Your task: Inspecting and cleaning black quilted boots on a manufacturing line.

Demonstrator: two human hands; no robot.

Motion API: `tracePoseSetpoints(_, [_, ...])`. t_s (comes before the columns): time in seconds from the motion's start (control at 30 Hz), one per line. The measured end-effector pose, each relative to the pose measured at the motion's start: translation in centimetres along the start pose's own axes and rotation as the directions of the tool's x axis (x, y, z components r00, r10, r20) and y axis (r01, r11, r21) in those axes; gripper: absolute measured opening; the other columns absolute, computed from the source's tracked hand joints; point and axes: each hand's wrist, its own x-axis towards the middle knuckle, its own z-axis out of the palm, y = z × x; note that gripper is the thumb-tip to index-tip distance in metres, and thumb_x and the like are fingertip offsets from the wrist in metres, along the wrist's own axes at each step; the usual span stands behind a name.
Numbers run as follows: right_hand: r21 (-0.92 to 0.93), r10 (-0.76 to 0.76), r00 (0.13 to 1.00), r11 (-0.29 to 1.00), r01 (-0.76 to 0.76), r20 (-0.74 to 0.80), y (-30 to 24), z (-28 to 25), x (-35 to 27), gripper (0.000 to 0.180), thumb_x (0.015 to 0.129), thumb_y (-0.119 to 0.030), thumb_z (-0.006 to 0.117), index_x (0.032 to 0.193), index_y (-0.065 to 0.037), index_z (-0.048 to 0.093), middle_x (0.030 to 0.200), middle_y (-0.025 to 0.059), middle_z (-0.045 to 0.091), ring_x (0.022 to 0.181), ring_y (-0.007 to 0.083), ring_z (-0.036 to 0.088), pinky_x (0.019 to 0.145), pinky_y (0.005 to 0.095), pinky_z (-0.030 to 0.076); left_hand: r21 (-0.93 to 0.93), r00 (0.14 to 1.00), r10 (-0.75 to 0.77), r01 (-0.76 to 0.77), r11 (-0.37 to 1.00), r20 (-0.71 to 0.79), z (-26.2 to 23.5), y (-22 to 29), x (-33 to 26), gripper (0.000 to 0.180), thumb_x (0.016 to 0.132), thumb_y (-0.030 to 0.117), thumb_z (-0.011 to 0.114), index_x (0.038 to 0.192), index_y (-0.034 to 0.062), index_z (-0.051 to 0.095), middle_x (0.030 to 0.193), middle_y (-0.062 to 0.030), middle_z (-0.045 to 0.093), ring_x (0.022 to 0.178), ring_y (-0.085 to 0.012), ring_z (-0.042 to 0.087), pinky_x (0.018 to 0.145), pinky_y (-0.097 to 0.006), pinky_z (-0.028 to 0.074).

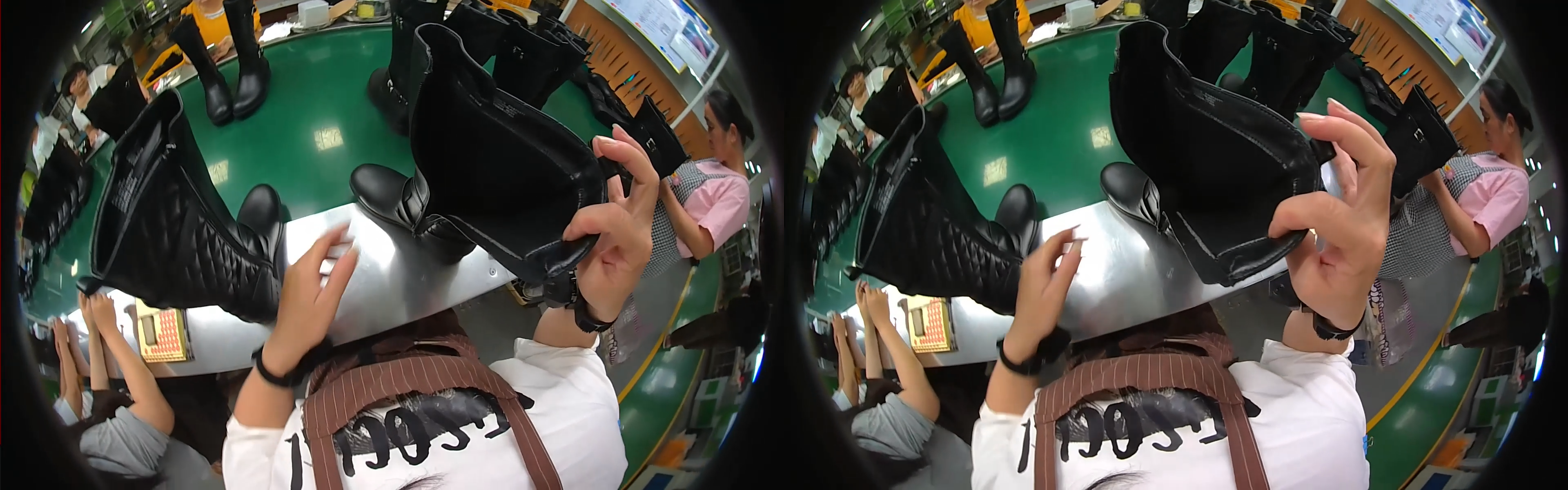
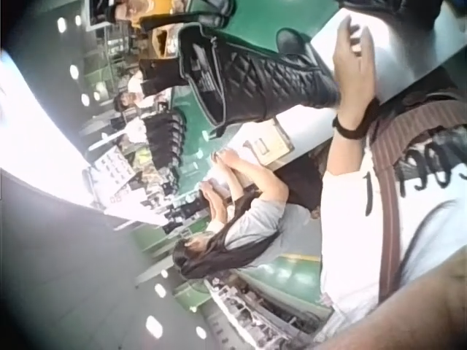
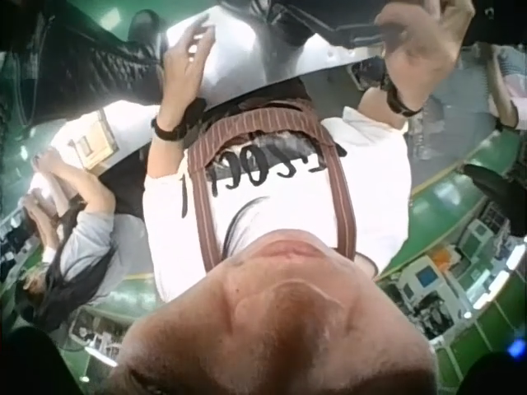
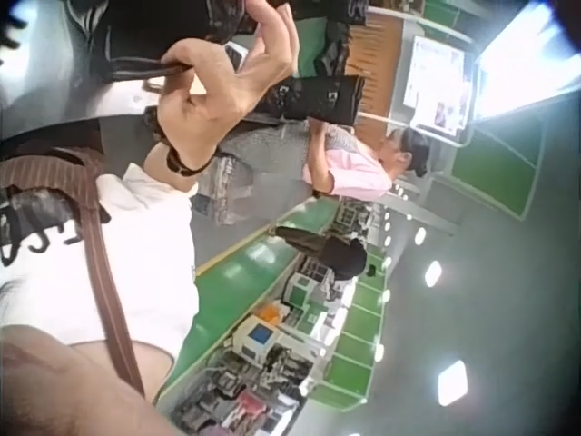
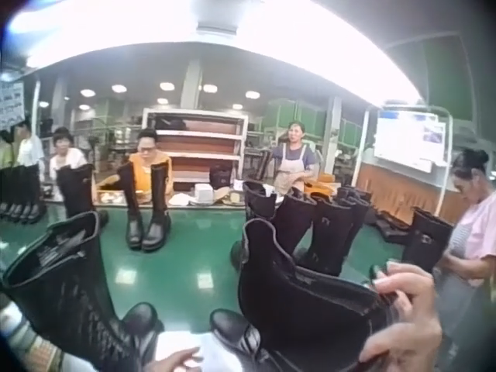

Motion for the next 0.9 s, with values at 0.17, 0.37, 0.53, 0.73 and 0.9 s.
tracePoseSetpoints(0.17, [0.056,-0.014,1.0,0.998,0.015,-0.013,0.0,0.2,-0.4,0.019,0.044,0.0,0.052,0.06,-0.008,0.057,0.121,0.0216,0.05,0.123,0.0421,0.045,0.1,0.0566,0.036,-0.026,0.969,0.234,-0.236,0.971,-0.075,4.7,2.9,6.8,0.067,0.085,0.03,0.067,0.139,0.0033,0.038,0.112,-0.0202,0.058,0.084,-0.023,0.062,0.068,-0.032,0.05])
tracePoseSetpoints(0.37, [0.073,-0.101,0.993,0.993,0.097,0.055,0.0,0.5,0.6,0.026,0.054,0.001,0.062,0.076,-0.007,0.05,0.127,0.0242,0.047,0.121,0.0355,0.048,0.103,0.0458,0.035,-0.153,0.985,0.156,-0.164,0.974,-0.068,5.0,1.9,8.9,0.041,0.091,0.018,0.052,0.127,-0.0001,0.048,0.08,-0.0219,0.061,0.068,-0.0315,0.061,0.069,-0.036,0.048])
tracePoseSetpoints(0.53, [0.124,0.174,0.974,0.98,-0.156,-0.146,2.3,2.6,0.0,0.066,0.08,0.002,0.069,0.135,-0.007,0.034,0.134,0.0134,0.041,0.121,0.0231,0.047,0.098,0.0323,0.04,-0.133,0.978,0.2,-0.207,0.969,-0.064,4.6,0.9,9.3,0.036,0.091,0.021,0.053,0.12,-0.0016,0.053,0.084,-0.0199,0.064,0.072,-0.0285,0.062,0.071,-0.035,0.048])
tracePoseSetpoints(0.73, [0.643,0.482,0.876,0.678,-0.357,-0.022,6.9,4.0,-6.8,0.082,0.088,-0.023,0.067,0.15,-0.014,0.014,0.133,0.0065,0.04,0.124,0.0178,0.041,0.102,0.0331,0.035,0.075,1.0,0.017,-0.018,0.997,0.013,5.6,-3.6,6.9,0.053,0.073,0.022,0.08,0.113,-0.0008,0.056,0.097,-0.0099,0.063,0.08,-0.015,0.063,0.068,-0.029,0.052])
tracePoseSetpoints(0.9, [0.282,0.754,0.422,0.318,-0.905,0.503,8.7,8.7,-14.6,0.075,0.071,-0.01,0.082,0.133,-0.003,0.04,0.125,0.0081,0.052,0.114,0.0163,0.05,0.096,0.031,0.042,-0.11,0.87,-0.35,0.408,0.906,0.348,9.1,-7.4,6.0,0.04,0.083,0.022,0.071,0.107,-0.0067,0.056,0.086,-0.0106,0.065,0.068,-0.0143,0.063,0.054,-0.024,0.05])
